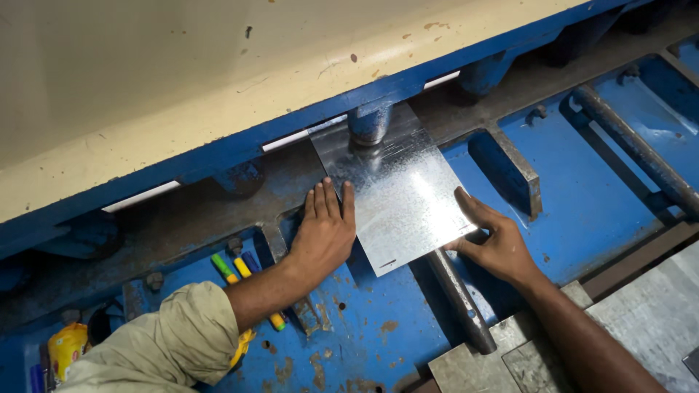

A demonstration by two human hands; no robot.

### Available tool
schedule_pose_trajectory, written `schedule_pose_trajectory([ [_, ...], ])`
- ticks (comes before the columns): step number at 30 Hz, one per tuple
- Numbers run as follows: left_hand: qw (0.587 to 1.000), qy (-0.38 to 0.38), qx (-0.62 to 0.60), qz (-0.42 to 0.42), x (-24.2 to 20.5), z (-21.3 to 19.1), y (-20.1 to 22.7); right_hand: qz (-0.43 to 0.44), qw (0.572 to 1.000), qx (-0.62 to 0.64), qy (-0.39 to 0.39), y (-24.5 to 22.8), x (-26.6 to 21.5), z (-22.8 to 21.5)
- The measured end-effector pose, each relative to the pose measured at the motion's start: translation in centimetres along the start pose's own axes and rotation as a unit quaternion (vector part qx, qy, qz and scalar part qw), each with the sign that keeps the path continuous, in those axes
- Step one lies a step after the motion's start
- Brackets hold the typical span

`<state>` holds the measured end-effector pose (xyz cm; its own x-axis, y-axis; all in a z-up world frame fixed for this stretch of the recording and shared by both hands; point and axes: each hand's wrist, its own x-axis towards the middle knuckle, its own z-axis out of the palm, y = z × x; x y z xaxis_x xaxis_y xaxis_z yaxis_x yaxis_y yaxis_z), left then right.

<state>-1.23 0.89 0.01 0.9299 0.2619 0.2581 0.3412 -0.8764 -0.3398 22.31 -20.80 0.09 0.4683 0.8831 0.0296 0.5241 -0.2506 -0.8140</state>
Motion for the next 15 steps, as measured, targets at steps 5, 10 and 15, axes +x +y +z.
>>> schedule_pose_trajectory([
  [5, 1.0, -0.001, 0.012, 0.021, -0.04, -0.05, -0.21, -0.003, 1.0, 0.011, -0.003, -0.09, -0.08, -0.06],
  [10, 1.0, 0.002, -0.006, 0.019, -0.12, -0.31, -0.26, 0.013, 1.0, 0.01, -0.006, -0.51, -0.04, -0.16],
  [15, 1.0, 0.017, -0.009, 0.009, -0.11, 0.09, -0.15, 0.065, 0.998, -0.001, -0.014, -0.52, -0.12, -0.31],
])
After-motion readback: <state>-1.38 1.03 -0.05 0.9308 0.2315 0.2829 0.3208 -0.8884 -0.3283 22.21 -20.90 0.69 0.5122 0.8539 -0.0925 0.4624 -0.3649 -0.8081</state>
